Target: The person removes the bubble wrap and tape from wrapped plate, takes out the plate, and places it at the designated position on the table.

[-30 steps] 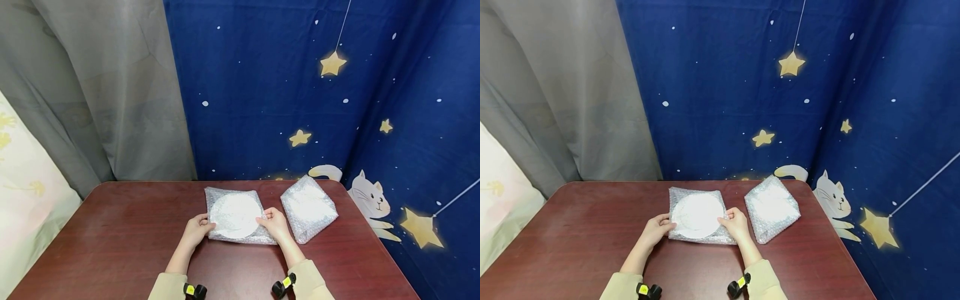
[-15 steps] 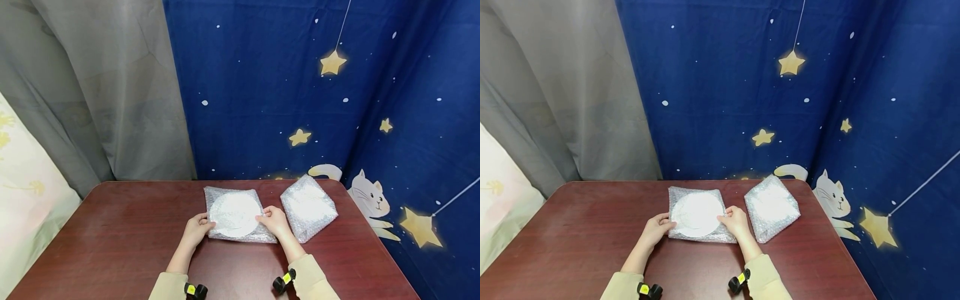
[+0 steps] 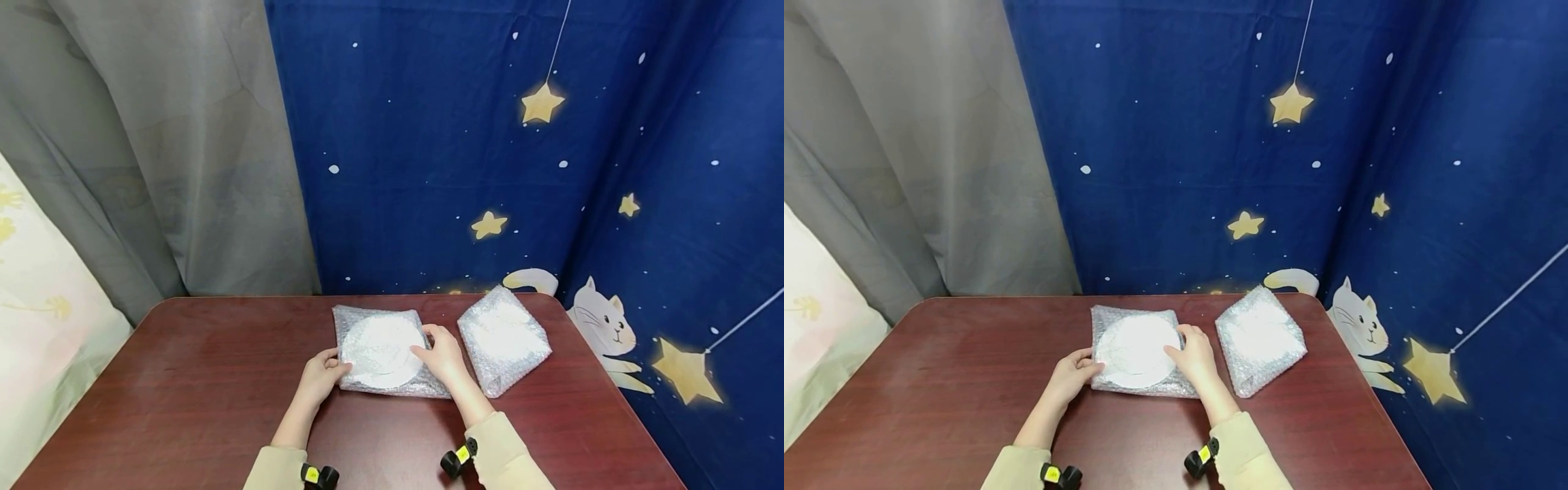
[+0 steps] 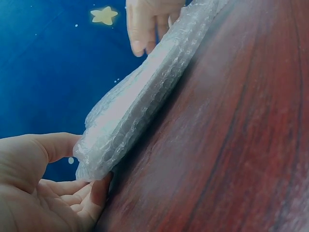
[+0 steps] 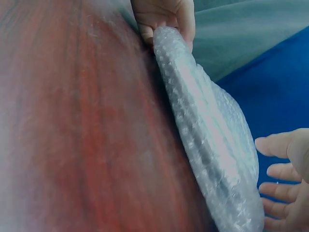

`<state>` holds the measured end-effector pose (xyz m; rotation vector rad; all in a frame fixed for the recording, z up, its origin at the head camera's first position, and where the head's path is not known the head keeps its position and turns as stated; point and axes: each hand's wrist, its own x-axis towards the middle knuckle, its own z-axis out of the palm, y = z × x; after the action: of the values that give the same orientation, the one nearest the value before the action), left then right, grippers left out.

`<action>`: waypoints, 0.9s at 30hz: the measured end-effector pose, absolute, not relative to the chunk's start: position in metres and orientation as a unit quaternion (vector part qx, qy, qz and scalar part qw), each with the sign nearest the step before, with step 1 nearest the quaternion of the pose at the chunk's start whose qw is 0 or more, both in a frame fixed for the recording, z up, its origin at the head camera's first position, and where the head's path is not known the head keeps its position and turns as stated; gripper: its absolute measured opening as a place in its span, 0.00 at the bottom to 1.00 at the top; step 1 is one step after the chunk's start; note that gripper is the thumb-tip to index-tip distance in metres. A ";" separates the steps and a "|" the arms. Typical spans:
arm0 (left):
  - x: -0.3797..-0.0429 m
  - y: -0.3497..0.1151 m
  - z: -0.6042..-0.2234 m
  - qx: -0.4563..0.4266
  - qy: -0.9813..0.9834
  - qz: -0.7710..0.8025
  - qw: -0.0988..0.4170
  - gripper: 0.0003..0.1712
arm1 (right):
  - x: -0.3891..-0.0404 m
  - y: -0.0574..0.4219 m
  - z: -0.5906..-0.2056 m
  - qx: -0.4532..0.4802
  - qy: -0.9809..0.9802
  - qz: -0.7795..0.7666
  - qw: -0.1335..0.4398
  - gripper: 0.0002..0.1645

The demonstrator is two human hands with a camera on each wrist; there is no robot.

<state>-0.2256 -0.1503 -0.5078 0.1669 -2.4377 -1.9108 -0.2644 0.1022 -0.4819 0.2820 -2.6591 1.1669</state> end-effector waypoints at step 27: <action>-0.226 -0.150 -0.508 0.047 -0.790 -0.611 0.022 0.32 | -0.268 0.038 -0.459 0.337 -0.919 0.198 0.054 0.34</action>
<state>-0.2256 -0.1496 -0.5082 0.1471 -2.4485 -1.8930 -0.2680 0.0380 -0.4587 1.0242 -2.7908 0.6013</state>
